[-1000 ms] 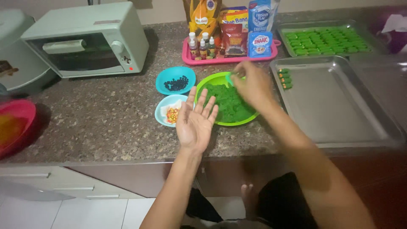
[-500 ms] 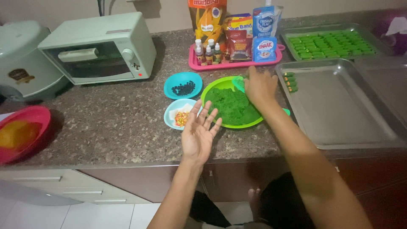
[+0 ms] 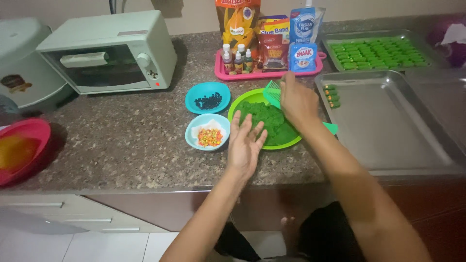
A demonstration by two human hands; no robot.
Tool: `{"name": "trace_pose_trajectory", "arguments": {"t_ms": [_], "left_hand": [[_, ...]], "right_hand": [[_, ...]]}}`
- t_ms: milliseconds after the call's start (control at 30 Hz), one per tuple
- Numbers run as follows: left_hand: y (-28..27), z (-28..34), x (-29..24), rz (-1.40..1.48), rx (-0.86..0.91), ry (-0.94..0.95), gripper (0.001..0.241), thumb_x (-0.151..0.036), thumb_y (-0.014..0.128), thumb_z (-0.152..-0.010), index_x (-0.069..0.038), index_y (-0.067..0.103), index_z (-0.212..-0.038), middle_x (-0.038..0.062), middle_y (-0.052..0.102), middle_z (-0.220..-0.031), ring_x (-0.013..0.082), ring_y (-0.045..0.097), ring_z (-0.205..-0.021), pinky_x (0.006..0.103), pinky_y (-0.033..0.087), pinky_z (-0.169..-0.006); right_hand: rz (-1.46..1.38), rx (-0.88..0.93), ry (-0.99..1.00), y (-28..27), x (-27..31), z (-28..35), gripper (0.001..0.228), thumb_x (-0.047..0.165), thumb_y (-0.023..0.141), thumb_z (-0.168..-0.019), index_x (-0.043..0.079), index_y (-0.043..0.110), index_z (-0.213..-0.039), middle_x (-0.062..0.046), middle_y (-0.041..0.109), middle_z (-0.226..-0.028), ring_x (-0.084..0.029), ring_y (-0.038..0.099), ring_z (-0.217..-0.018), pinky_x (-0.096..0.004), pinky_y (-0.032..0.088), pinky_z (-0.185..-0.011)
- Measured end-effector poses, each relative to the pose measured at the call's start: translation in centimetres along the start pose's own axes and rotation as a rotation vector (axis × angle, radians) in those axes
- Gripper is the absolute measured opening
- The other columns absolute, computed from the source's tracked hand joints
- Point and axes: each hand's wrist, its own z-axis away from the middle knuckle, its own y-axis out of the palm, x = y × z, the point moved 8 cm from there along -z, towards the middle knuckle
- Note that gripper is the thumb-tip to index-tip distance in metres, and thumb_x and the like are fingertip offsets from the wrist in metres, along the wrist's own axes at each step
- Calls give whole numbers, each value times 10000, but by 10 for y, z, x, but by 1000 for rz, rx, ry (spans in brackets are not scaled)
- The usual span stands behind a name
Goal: Shaping green dough into textured leaf-like pastries using a plastic comb and placing them on a tray
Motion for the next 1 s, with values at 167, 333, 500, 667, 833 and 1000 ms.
{"name": "trace_pose_trajectory", "arguments": {"t_ms": [167,333,500,667,833,1000], "left_hand": [[18,-22,-1,-208,31,-102,764,-303,543,-1026,-139,84,-1614,318,64,-1632,512,418,-1374,581,417,-1126],[-25,-85,58,-301,93,-223,666,-500,564,-1023,14,336,-1381,122,392,-1052,388,686,-883,584,591,-863],[-2,-88,42,-285,200,-217,464,-409,470,-1081,-75,411,-1397,356,627,-1242,505,658,-1034,628,550,-890],[30,-78,11,-284,235,-181,471,-383,403,-1089,-170,426,-1508,224,674,-1242,363,710,-1017,514,590,-896],[26,-83,20,-251,221,-223,434,-378,411,-1090,-158,450,-1462,201,683,-1210,372,712,-1028,536,580,-904],[35,-84,17,-269,283,-185,411,-328,412,-1105,-112,395,-1454,258,640,-1265,420,692,-1062,589,548,-941]], "right_hand": [[-66,30,-50,-44,32,25,247,361,323,-1100,200,460,-1228,-238,725,-837,-507,735,-830,-635,537,-747],[-29,39,-112,-56,51,41,208,332,392,-1086,169,475,-1185,-243,710,-821,-504,736,-789,-643,545,-716],[-224,-54,-47,-81,28,35,196,248,424,-1084,170,527,-1231,-246,691,-965,-539,685,-915,-637,522,-802],[-149,-202,-298,-72,33,38,187,297,636,-1001,178,622,-1144,-98,614,-933,-401,668,-957,-525,528,-799],[-15,-307,-371,-60,33,45,196,353,719,-946,215,671,-1075,-54,539,-911,-327,598,-959,-476,459,-847],[-35,-323,-361,-51,30,44,175,426,681,-994,267,681,-1065,-2,529,-894,-251,555,-964,-423,404,-864]]}}
